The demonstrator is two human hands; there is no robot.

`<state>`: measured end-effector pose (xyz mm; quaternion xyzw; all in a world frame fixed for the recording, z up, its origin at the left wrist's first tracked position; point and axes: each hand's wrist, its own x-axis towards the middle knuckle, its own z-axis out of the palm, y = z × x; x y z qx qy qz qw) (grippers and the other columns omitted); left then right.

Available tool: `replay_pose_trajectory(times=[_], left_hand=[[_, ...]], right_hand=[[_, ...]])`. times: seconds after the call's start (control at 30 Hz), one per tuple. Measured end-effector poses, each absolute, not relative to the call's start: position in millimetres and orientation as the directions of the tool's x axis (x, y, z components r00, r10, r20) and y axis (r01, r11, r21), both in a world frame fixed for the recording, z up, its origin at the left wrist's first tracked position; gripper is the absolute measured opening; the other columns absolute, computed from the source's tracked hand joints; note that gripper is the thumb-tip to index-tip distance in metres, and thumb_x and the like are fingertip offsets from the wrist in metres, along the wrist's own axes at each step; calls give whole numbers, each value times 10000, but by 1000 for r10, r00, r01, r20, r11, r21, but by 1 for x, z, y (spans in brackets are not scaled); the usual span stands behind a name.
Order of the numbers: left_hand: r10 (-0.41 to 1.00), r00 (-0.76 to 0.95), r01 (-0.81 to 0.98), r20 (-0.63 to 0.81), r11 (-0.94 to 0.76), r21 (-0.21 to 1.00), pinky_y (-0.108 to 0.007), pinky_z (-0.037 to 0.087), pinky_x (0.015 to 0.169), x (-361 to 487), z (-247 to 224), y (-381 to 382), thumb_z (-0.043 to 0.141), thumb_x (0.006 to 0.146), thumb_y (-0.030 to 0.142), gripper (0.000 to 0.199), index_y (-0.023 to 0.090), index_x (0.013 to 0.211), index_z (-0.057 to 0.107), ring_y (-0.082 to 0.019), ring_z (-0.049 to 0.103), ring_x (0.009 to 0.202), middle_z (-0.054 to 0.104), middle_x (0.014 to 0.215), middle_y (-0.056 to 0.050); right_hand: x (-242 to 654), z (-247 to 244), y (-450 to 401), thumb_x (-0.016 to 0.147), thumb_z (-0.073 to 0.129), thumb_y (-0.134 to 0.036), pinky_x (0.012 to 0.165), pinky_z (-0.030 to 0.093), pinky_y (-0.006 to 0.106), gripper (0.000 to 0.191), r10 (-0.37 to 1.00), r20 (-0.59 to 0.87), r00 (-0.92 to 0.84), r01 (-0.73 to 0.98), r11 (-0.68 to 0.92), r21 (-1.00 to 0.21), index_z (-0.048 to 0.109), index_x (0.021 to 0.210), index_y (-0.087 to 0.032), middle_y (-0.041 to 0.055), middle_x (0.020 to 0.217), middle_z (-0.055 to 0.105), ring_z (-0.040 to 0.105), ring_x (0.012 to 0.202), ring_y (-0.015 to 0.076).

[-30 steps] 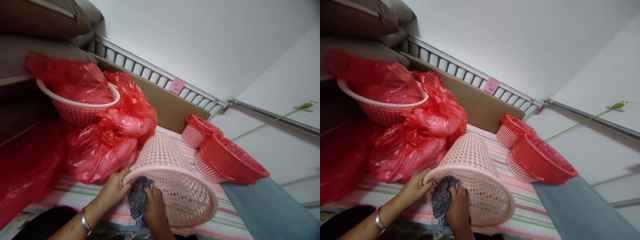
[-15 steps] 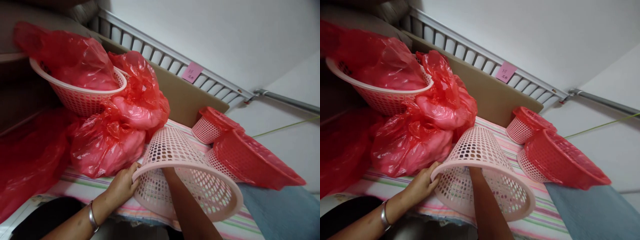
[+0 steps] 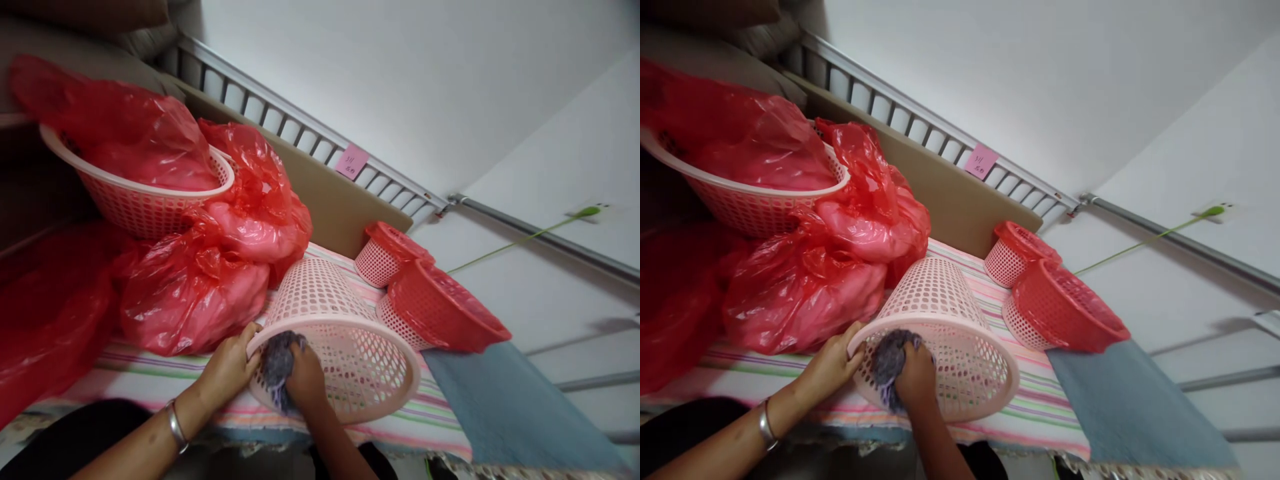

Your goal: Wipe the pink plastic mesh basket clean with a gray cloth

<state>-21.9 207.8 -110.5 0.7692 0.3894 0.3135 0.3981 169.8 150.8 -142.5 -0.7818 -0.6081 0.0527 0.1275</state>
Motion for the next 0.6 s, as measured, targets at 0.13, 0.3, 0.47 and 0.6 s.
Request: replay_pose_trajectory(times=[0.13,0.3,0.47,0.6], left_hand=[[841,507,352,188,-401,845,-286,425,666,-23,-111,206,380,800,134,217,198,996,448,-204,624,705,622,743,-17],[836,511,352,198,-414,839,-289,427,681,-24,-113,207,400,796,144,220,188,1003,462,-207,626,725,633,769,-32],[828,527,321,191,-402,858,-289,435,696,-22,-114,209,416,786,145,227,192,1001,470,-213,638,754,652,794,-39],[823,540,314,179,-394,864,-299,441,741,-22,-111,210,419,770,125,266,195,1020,476,-218,639,804,666,855,-51]], right_hand=[[149,-146,93,643,523,-126,869,388,344,441,974,22,225,958,-217,-186,600,1067,-217,109,1086,556,526,1004,267],[153,-139,91,688,497,-141,830,396,306,359,979,-3,203,953,-198,-231,594,1023,-228,82,1029,570,539,974,236],[175,-142,145,676,477,-81,817,399,339,420,960,109,259,962,-246,-122,596,1064,-191,105,988,586,547,947,257],[197,-141,201,778,500,-134,893,395,364,327,933,204,297,925,-228,-303,599,1083,-199,86,1048,597,528,1019,247]])
